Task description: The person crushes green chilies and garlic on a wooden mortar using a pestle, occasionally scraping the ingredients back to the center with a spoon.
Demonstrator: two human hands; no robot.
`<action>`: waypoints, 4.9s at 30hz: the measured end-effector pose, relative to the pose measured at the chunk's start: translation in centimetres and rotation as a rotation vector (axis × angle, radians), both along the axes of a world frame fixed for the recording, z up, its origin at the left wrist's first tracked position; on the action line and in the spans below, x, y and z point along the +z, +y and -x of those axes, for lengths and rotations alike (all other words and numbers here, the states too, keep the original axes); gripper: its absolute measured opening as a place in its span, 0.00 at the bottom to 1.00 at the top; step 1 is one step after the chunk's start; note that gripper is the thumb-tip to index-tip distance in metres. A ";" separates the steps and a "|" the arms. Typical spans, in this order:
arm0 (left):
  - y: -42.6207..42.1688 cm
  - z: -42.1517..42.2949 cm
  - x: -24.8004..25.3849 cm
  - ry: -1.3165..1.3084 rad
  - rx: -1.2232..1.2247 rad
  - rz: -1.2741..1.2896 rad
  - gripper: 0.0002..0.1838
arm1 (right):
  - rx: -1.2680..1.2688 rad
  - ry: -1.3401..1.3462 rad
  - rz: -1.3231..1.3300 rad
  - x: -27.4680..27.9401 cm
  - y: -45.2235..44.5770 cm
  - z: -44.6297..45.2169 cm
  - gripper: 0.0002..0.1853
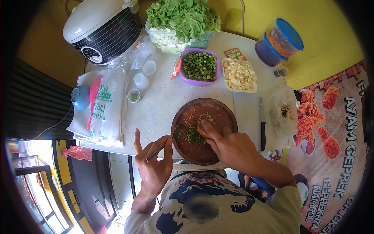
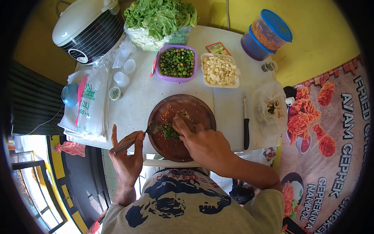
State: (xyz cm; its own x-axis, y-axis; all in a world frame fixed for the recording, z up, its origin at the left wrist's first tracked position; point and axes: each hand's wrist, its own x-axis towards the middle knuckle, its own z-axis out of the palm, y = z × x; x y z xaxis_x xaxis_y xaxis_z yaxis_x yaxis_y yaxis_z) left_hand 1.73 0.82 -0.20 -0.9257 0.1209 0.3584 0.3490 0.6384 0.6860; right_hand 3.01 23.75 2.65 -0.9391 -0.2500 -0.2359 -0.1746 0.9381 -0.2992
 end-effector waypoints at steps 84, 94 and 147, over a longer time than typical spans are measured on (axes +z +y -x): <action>2.0 -0.3 -1.8 0.105 -0.108 -0.038 0.05 | -0.200 -0.002 0.487 -1.0 4.3 -3.0 0.28; 2.8 -1.1 -1.9 0.014 -0.097 -0.042 0.06 | -0.220 0.137 0.248 -3.0 0.8 -2.4 0.31; 1.5 0.8 -1.8 0.025 -0.107 -0.060 0.07 | -0.013 0.109 0.060 -0.3 2.5 -0.2 0.25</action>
State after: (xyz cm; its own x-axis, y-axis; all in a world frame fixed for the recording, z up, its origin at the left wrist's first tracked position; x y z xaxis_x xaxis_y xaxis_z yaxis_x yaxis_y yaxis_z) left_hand 0.95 2.36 -2.00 -0.8991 0.1964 0.3911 0.4308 0.5549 0.7117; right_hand 3.21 26.29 2.40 -0.9615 -0.2486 -0.1172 -0.1974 0.9214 -0.3348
